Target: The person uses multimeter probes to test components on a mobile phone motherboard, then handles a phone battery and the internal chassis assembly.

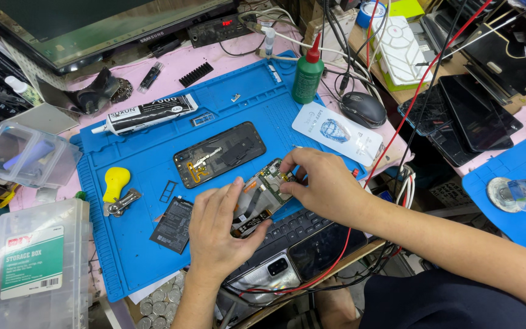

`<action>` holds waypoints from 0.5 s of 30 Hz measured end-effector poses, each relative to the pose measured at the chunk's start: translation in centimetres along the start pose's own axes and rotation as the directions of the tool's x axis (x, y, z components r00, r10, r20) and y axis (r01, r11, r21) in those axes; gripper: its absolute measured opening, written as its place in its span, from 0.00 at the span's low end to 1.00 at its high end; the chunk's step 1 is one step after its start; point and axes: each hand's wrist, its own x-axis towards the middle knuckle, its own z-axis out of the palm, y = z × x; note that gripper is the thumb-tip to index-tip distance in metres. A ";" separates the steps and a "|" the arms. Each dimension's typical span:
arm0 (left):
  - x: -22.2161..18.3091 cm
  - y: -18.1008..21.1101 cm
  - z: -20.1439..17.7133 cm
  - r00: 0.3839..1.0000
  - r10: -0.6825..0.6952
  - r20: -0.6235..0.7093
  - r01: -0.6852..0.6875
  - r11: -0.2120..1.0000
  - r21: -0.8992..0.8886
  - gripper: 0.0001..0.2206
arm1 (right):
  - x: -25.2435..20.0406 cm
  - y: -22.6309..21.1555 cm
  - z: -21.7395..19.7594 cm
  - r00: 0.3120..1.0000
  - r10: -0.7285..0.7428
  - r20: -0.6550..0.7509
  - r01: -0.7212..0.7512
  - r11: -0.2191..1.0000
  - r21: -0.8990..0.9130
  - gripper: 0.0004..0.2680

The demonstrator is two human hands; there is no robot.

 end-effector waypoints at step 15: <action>-0.1 -0.2 0.0 1.000 0.010 0.000 -0.010 1.000 -0.009 0.43 | 0.6 -1.5 -0.7 0.966 0.258 0.010 -0.258 0.963 0.076 0.19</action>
